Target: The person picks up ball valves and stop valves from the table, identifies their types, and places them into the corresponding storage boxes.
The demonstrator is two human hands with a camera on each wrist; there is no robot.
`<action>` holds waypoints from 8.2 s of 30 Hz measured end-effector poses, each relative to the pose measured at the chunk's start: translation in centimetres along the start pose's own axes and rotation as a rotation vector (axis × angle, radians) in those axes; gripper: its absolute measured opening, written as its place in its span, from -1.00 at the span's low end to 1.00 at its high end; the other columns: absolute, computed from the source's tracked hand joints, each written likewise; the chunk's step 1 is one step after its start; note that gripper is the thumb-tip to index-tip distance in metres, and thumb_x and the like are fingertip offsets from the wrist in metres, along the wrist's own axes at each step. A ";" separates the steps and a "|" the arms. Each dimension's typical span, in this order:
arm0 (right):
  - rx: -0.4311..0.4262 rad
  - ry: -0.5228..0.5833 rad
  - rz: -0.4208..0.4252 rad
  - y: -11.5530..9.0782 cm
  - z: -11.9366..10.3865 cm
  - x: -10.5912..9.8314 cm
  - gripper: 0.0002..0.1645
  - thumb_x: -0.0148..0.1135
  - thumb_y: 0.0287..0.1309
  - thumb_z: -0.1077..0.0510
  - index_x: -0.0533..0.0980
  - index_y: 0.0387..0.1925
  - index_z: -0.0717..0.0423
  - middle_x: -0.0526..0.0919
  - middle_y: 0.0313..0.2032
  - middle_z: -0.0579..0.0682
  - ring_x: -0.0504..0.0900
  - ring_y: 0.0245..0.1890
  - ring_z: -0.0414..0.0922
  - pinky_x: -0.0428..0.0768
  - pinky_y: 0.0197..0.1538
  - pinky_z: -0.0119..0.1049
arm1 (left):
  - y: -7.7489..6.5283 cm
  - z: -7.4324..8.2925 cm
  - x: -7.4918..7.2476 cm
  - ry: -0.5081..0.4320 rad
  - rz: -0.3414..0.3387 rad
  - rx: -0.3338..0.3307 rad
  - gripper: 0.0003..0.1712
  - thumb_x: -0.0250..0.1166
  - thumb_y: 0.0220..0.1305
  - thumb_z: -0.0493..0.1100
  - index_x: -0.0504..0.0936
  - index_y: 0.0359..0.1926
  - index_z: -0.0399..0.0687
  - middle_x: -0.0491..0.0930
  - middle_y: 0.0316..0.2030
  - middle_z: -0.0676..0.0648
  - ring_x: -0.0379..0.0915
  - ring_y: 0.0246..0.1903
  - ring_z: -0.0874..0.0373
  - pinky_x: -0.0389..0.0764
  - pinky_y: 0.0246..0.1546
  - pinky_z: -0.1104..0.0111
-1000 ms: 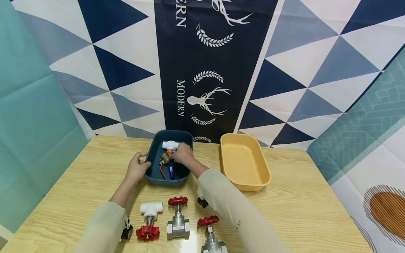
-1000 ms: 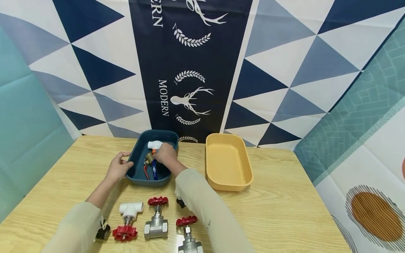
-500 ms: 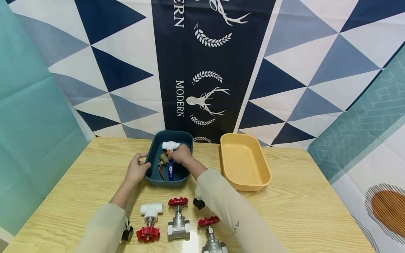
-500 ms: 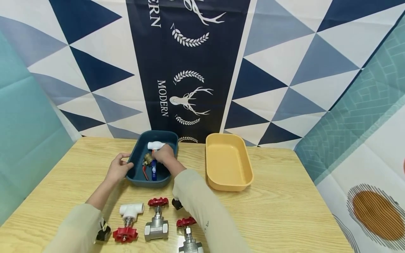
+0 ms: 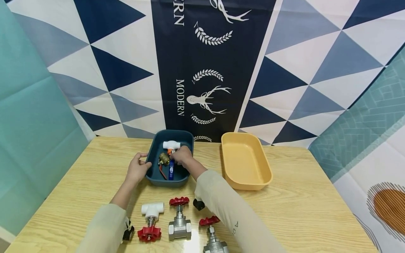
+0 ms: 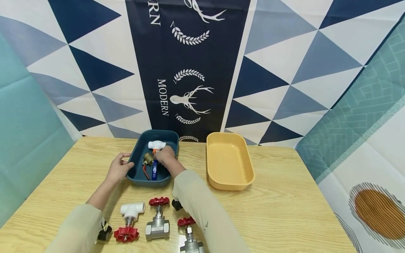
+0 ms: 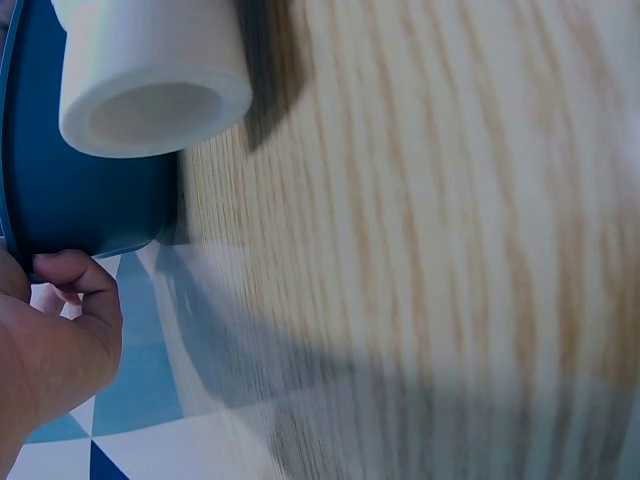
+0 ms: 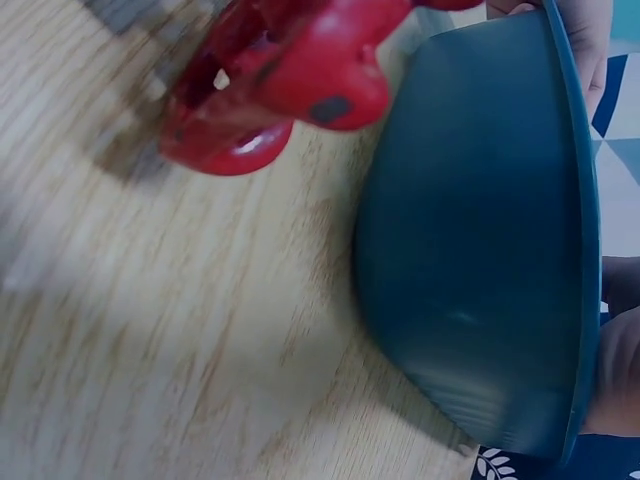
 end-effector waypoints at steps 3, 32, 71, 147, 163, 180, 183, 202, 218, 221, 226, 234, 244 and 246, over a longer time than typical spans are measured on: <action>-0.007 -0.030 0.013 -0.1 0.1 -0.1 -0.85 0.31 0.07 0.18 0.52 -0.38 0.18 0.50 -0.52 -0.03 0.53 -0.55 -0.14 0.62 -0.24 -0.22 | 0.0 0.2 0.2 0.001 -0.005 0.003 -0.52 0.10 0.27 -0.28 0.32 0.22 -0.21 0.34 -0.51 0.00 0.25 -0.58 0.19 0.32 -0.58 0.40; -0.220 -0.075 0.102 -3.1 -0.3 -1.8 -0.43 0.27 0.10 0.06 0.41 0.13 0.17 0.54 0.05 0.11 0.58 -0.16 -0.08 0.56 -0.09 -0.27 | -0.7 0.8 0.4 0.024 -0.020 -0.019 -0.50 0.09 0.28 -0.26 0.29 0.25 -0.20 0.33 -0.48 -0.01 0.25 -0.59 0.20 0.34 -0.58 0.40; -0.260 -0.012 -0.126 -5.8 0.3 -5.0 -0.72 0.19 0.21 0.02 0.56 -0.10 0.05 0.59 -0.16 -0.02 0.55 -0.27 -0.17 0.64 -0.26 -0.26 | -1.8 0.4 -0.1 0.069 -0.047 -0.035 -0.36 0.16 0.29 -0.05 0.21 0.30 -0.22 0.38 -0.40 -0.01 0.32 -0.63 0.26 0.48 -0.61 0.33; -0.249 0.087 0.023 -8.4 8.5 -25.3 -0.48 0.05 0.29 0.03 0.36 0.19 0.21 0.48 0.14 0.18 0.50 0.06 0.13 0.61 -0.06 -0.21 | -9.6 3.5 -3.3 0.305 -0.238 0.034 -0.08 0.11 0.30 0.15 -0.07 0.39 -0.32 0.30 0.05 -0.34 0.34 -0.16 -0.01 0.48 -0.36 0.35; -0.196 0.030 0.138 -7.9 12.0 -28.4 -0.46 0.03 0.30 0.03 0.35 0.20 0.26 0.47 0.10 0.25 0.53 -0.03 0.07 0.59 -0.09 -0.30 | -11.2 3.3 -2.8 0.318 -0.300 -0.053 -0.03 0.15 0.26 0.19 -0.08 0.39 -0.30 0.36 0.00 -0.28 0.34 -0.20 0.05 0.45 -0.37 0.34; -0.168 0.024 0.305 -6.4 16.2 -28.8 -0.46 0.06 0.27 0.03 0.35 0.21 0.21 0.49 -0.02 0.19 0.46 -0.10 -0.07 0.55 -0.08 -0.21 | -12.1 1.6 -2.0 0.261 -0.399 -0.089 -0.13 0.19 0.26 0.06 0.00 0.35 -0.32 0.37 0.03 -0.32 0.44 -0.14 0.02 0.52 -0.28 0.29; -0.159 -0.011 0.312 -6.1 16.7 -28.5 -0.43 0.07 0.26 0.03 0.34 0.23 0.22 0.48 0.02 0.24 0.48 -0.05 0.02 0.51 -0.17 -0.34 | -12.3 1.5 -1.8 0.253 -0.406 -0.100 -0.16 0.21 0.25 0.06 0.05 0.33 -0.32 0.38 0.02 -0.32 0.46 -0.15 0.04 0.55 -0.29 0.28; -0.098 -0.001 0.352 -4.8 18.6 -26.7 -0.38 0.11 0.23 0.02 0.28 0.25 0.21 0.44 -0.04 0.18 0.45 -0.11 -0.02 0.42 -0.22 -0.40 | -13.1 1.0 -0.1 0.416 -0.376 -0.103 -0.03 0.34 0.05 0.21 0.22 0.22 -0.42 0.36 0.04 -0.44 0.39 -0.02 -0.22 0.53 -0.13 0.05; -0.101 0.006 0.373 -4.7 18.5 -25.7 -0.37 0.10 0.21 0.05 0.27 0.25 0.24 0.39 -0.04 0.17 0.37 -0.08 -0.02 0.38 -0.17 -0.37 | -13.8 0.3 0.7 0.454 -0.340 -0.068 -0.01 0.42 -0.04 0.14 0.24 0.22 -0.44 0.43 -0.11 -0.32 0.39 -0.18 -0.01 0.49 -0.16 0.13; -0.093 0.005 0.380 -4.7 18.5 -25.7 -0.37 0.11 0.20 0.05 0.27 0.25 0.24 0.40 -0.05 0.17 0.39 -0.10 -0.03 0.41 -0.21 -0.40 | -13.8 0.2 0.7 0.454 -0.330 -0.067 -0.05 0.41 -0.02 0.13 0.26 0.21 -0.42 0.42 -0.11 -0.33 0.38 -0.20 -0.01 0.48 -0.17 0.14; -0.086 0.001 0.383 -4.6 18.6 -25.5 -0.37 0.10 0.21 0.05 0.28 0.25 0.24 0.40 -0.04 0.18 0.40 -0.10 -0.03 0.41 -0.23 -0.43 | -13.5 0.1 0.6 0.442 -0.332 -0.060 -0.08 0.41 -0.01 0.10 0.29 0.18 -0.46 0.40 -0.10 -0.38 0.37 -0.20 -0.02 0.48 -0.18 0.15; -0.090 -0.015 0.399 -4.3 18.8 -25.5 -0.36 0.12 0.19 0.05 0.28 0.25 0.25 0.41 -0.06 0.17 0.40 -0.11 -0.05 0.39 -0.25 -0.46 | -13.0 -0.4 0.7 0.390 -0.355 -0.090 -0.06 0.48 -0.10 0.08 0.31 0.15 -0.46 0.49 -0.17 -0.26 0.39 -0.25 0.05 0.49 -0.25 0.25; -0.080 0.006 0.385 -4.3 18.6 -25.3 -0.36 0.10 0.20 0.06 0.26 0.26 0.25 0.40 -0.02 0.20 0.44 -0.11 -0.01 0.46 -0.17 -0.38 | -13.1 0.1 0.6 0.414 -0.325 -0.091 -0.08 0.50 -0.15 0.00 0.33 0.13 -0.46 0.47 -0.18 -0.28 0.41 -0.27 0.05 0.48 -0.31 0.29; -0.075 0.008 0.377 -4.2 18.6 -25.2 -0.34 0.09 0.20 0.05 0.25 0.27 0.24 0.40 0.02 0.22 0.45 -0.08 0.01 0.48 -0.12 -0.32 | -13.1 0.1 0.7 0.416 -0.313 -0.086 -0.13 0.49 -0.15 -0.05 0.34 0.12 -0.45 0.45 -0.19 -0.29 0.41 -0.29 0.05 0.46 -0.35 0.33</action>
Point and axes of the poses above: each hand's wrist, its own y-axis towards the middle knuckle, its own x-axis out of the palm, z = x × y, the point moved 2 cm from there along y, towards the middle knuckle
